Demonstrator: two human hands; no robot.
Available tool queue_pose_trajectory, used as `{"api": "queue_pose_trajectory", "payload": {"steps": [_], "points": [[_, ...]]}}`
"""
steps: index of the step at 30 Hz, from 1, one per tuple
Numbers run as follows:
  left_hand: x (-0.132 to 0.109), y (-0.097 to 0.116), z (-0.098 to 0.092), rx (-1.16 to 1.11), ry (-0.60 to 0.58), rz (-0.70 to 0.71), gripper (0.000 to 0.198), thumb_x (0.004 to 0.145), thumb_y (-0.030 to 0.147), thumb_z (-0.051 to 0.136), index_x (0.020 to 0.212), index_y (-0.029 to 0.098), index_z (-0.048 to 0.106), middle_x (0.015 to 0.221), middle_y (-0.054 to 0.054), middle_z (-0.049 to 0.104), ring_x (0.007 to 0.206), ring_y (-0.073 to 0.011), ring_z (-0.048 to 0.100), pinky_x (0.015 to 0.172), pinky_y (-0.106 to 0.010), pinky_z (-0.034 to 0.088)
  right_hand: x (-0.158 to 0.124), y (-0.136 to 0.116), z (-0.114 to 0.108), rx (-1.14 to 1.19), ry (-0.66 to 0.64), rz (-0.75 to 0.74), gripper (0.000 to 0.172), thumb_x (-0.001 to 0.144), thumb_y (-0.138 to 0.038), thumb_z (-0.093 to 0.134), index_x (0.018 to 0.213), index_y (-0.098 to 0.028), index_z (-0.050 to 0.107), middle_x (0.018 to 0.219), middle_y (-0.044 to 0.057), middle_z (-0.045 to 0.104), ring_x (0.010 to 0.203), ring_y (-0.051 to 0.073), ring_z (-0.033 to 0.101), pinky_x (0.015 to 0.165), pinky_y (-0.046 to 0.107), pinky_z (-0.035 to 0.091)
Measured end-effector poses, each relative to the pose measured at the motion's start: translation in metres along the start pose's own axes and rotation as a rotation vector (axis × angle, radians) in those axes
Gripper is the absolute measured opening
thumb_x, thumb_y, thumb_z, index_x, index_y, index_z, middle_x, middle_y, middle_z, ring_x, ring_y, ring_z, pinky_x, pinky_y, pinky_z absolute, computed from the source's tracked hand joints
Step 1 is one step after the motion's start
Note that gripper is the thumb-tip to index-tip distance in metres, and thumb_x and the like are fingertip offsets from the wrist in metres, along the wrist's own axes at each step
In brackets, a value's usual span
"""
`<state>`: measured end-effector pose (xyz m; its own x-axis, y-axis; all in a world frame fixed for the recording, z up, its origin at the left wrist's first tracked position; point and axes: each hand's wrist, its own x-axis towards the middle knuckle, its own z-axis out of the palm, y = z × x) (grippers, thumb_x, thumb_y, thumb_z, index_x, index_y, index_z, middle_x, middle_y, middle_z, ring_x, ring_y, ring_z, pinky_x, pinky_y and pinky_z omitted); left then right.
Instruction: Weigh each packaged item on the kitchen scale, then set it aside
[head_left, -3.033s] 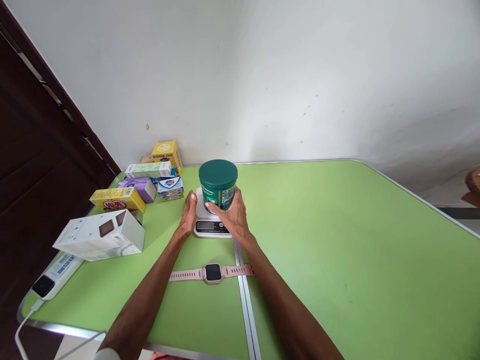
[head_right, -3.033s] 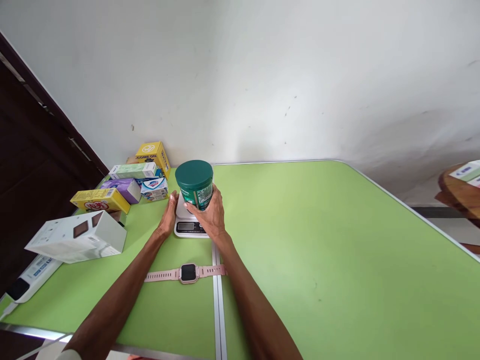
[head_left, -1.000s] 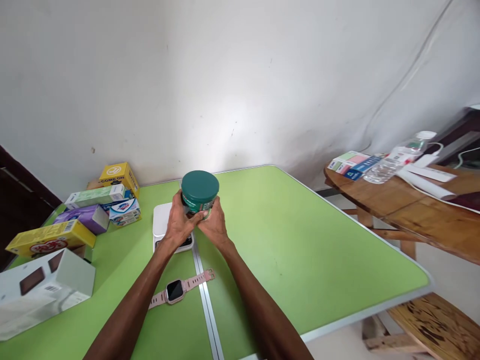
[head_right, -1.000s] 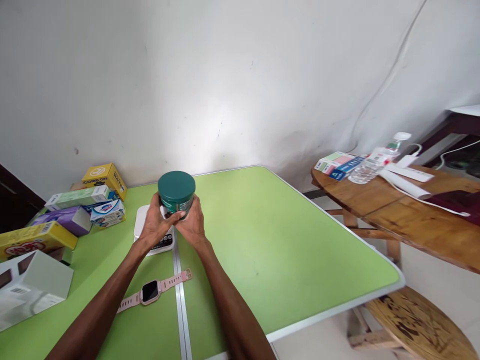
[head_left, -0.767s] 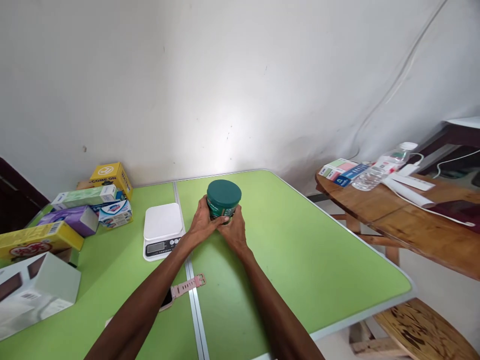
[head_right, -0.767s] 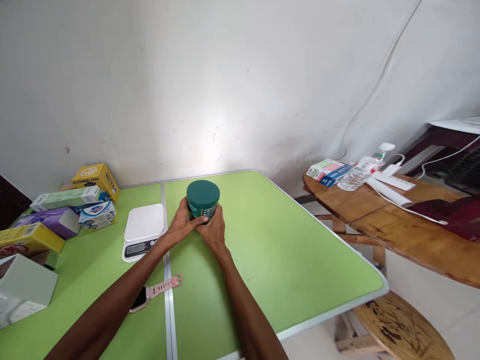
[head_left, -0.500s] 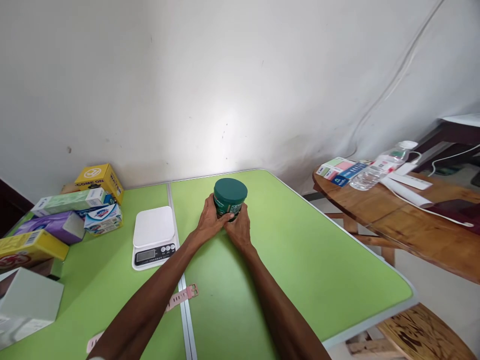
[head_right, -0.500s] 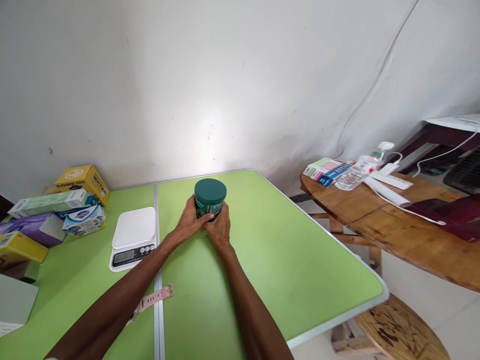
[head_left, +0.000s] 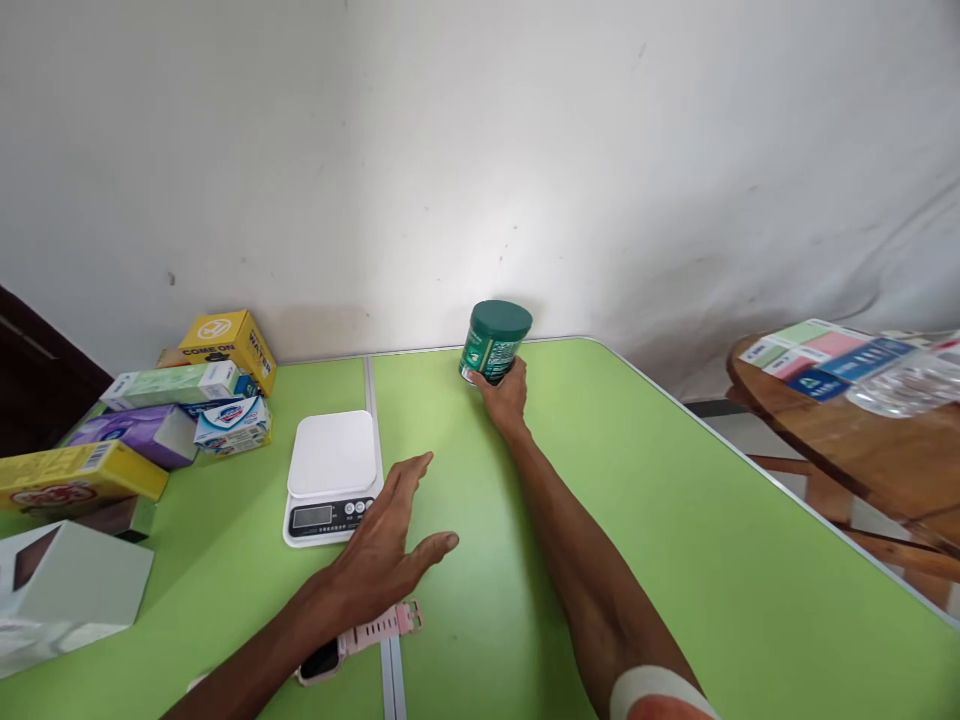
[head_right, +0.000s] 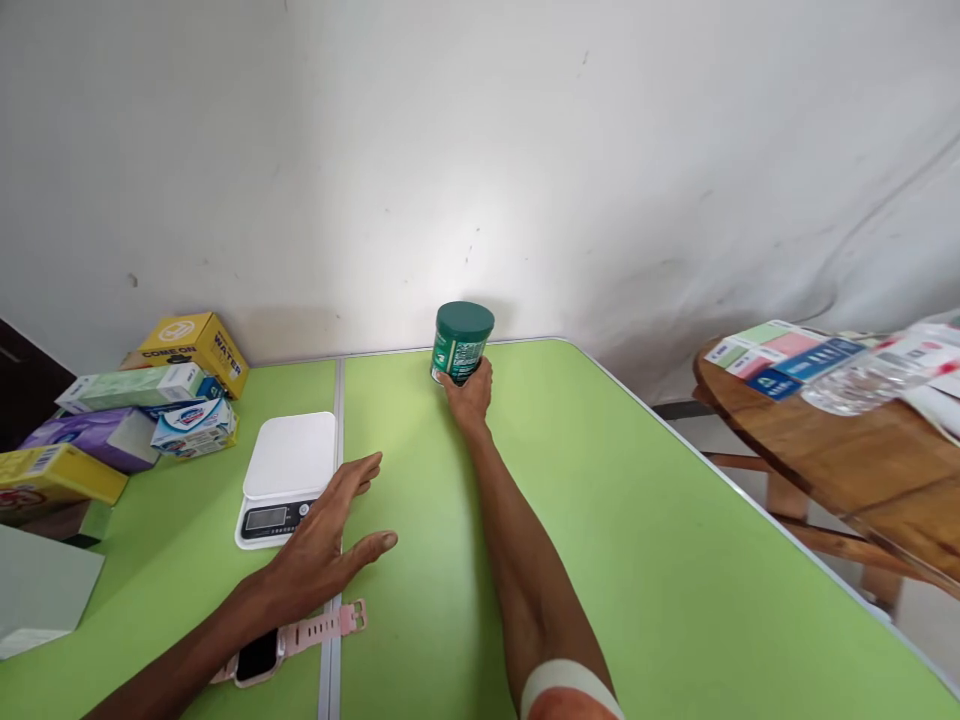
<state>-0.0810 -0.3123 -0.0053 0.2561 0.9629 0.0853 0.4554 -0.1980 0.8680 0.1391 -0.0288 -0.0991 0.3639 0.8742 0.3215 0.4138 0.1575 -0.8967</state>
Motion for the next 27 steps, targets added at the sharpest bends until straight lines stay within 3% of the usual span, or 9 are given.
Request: {"api": "queue_pose_trajectory", "payload": {"steps": [4,12,17,20,22,25,27], "points": [[-0.010,-0.005,-0.008,-0.005,0.045,-0.050,0.075,0.101,0.043,0.070,0.168,0.036,0.039,0.168,-0.013,0.050,0.152,-0.0354,0.055,0.125,-0.059,0.049,0.015,0.001,0.008,-0.061,0.020,0.047,0.088,0.065,-0.055,0.082,0.137,-0.018,0.048,0.147,0.025,0.056,0.136,0.042,0.052,0.118,0.062,0.041],[-0.008,-0.001,0.003,-0.096,0.021,-0.069,0.074,0.099,0.041,0.072,0.167,0.035,0.042,0.167,-0.012,0.051,0.152,-0.0338,0.055,0.128,-0.057,0.047,0.028,0.005,0.015,-0.203,0.038,0.085,0.097,0.073,-0.052,0.078,0.151,-0.009,0.039,0.159,0.033,0.043,0.150,0.049,0.038,0.124,0.066,0.035],[-0.020,-0.001,0.004,-0.113,-0.002,-0.091,0.075,0.099,0.040,0.071,0.167,0.030,0.042,0.170,-0.014,0.047,0.154,-0.0337,0.052,0.131,-0.056,0.043,0.021,0.000,0.006,-0.218,0.077,0.096,0.088,0.075,-0.062,0.076,0.140,-0.009,0.048,0.150,0.032,0.051,0.147,0.052,0.042,0.123,0.072,0.034],[-0.032,-0.004,0.000,-0.126,0.029,-0.079,0.078,0.098,0.040,0.073,0.167,0.026,0.041,0.167,-0.016,0.048,0.155,-0.0342,0.051,0.130,-0.056,0.044,0.006,-0.003,-0.002,-0.239,0.091,0.121,0.086,0.075,-0.071,0.076,0.133,-0.011,0.054,0.143,0.035,0.056,0.145,0.054,0.046,0.123,0.072,0.034],[-0.040,-0.009,-0.005,-0.129,0.089,-0.065,0.077,0.098,0.039,0.072,0.167,0.027,0.040,0.167,-0.016,0.048,0.154,-0.0338,0.052,0.129,-0.055,0.046,-0.012,-0.002,-0.009,-0.200,0.099,0.148,0.084,0.077,-0.076,0.072,0.132,-0.016,0.055,0.136,0.035,0.060,0.133,0.053,0.058,0.116,0.070,0.042],[-0.053,-0.018,-0.016,-0.075,0.255,-0.013,0.072,0.100,0.037,0.069,0.166,0.028,0.041,0.164,-0.015,0.050,0.152,-0.0323,0.054,0.127,-0.054,0.049,-0.050,-0.003,-0.021,-0.027,0.113,0.144,0.074,0.080,-0.082,0.065,0.134,-0.032,0.055,0.131,0.026,0.065,0.123,0.049,0.067,0.108,0.070,0.049],[-0.062,-0.024,-0.027,-0.007,0.398,0.028,0.066,0.102,0.037,0.066,0.163,0.025,0.043,0.158,-0.016,0.054,0.149,-0.0317,0.056,0.124,-0.052,0.052,-0.083,-0.011,-0.029,-0.030,0.046,0.048,0.068,0.088,-0.080,0.055,0.138,-0.034,0.053,0.129,0.024,0.067,0.122,0.049,0.068,0.106,0.077,0.048]]}}
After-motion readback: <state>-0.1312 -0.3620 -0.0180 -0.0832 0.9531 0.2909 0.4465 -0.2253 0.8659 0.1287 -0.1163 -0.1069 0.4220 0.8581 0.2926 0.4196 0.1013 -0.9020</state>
